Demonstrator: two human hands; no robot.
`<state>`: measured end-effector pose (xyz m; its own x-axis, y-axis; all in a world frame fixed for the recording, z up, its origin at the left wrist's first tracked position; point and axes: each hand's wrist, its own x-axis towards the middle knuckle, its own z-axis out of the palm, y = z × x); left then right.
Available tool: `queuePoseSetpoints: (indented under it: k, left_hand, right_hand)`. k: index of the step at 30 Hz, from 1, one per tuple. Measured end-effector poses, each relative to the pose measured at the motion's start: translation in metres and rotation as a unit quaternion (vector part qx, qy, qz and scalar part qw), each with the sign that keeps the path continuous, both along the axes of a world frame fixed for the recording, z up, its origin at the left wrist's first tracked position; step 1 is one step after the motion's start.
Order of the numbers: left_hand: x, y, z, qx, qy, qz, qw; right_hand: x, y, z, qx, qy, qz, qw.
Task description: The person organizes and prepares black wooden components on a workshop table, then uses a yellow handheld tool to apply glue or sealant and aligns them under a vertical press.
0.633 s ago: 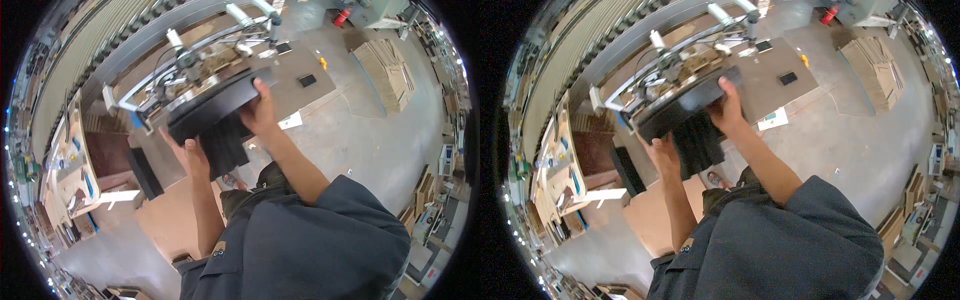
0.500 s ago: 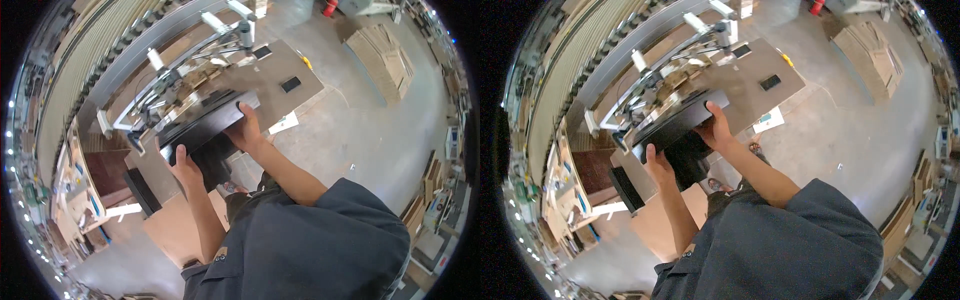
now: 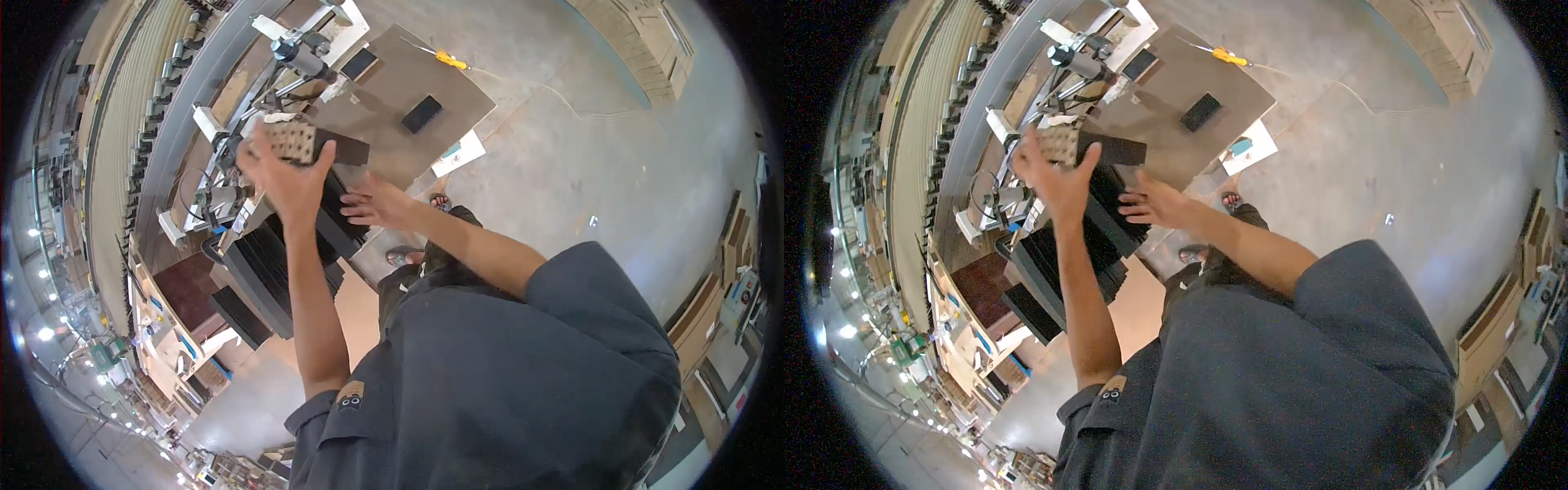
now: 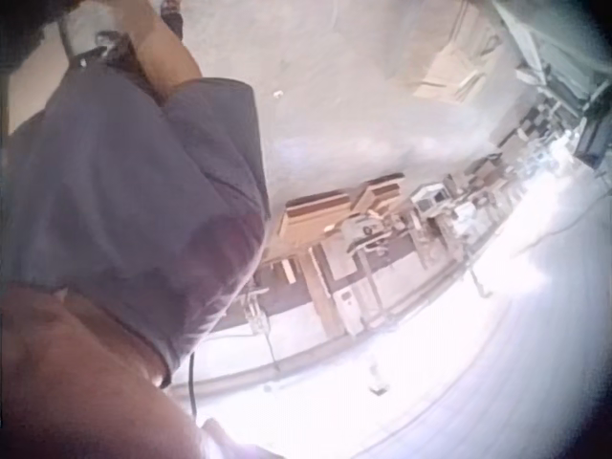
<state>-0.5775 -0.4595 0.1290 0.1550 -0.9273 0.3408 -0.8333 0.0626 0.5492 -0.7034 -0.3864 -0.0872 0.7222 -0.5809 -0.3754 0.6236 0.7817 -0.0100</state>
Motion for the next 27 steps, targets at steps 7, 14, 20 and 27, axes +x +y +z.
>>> queuePoseSetpoints:
  k: [7, 14, 20, 27]
  left_hand:
    - [0.014, -0.036, -0.043, 0.051, 0.033, 0.029, 0.998]
    - [0.010, -0.051, -0.065, 0.022, -0.031, 0.059, 0.998]
    - [-0.006, -0.050, -0.062, 0.001, -0.010, 0.088, 0.996]
    - [0.003, -0.064, -0.053, 0.015, 0.008, 0.083, 0.996]
  right_hand:
    - [-0.124, 0.050, -0.018, -0.023, 0.196, 0.072, 0.978]
    - [-0.174, 0.064, -0.064, 0.035, 0.250, -0.009, 0.967]
    - [-0.172, 0.041, -0.037, 0.011, 0.282, 0.004, 0.959]
    - [-0.121, 0.018, -0.007, -0.093, 0.314, 0.033, 0.944]
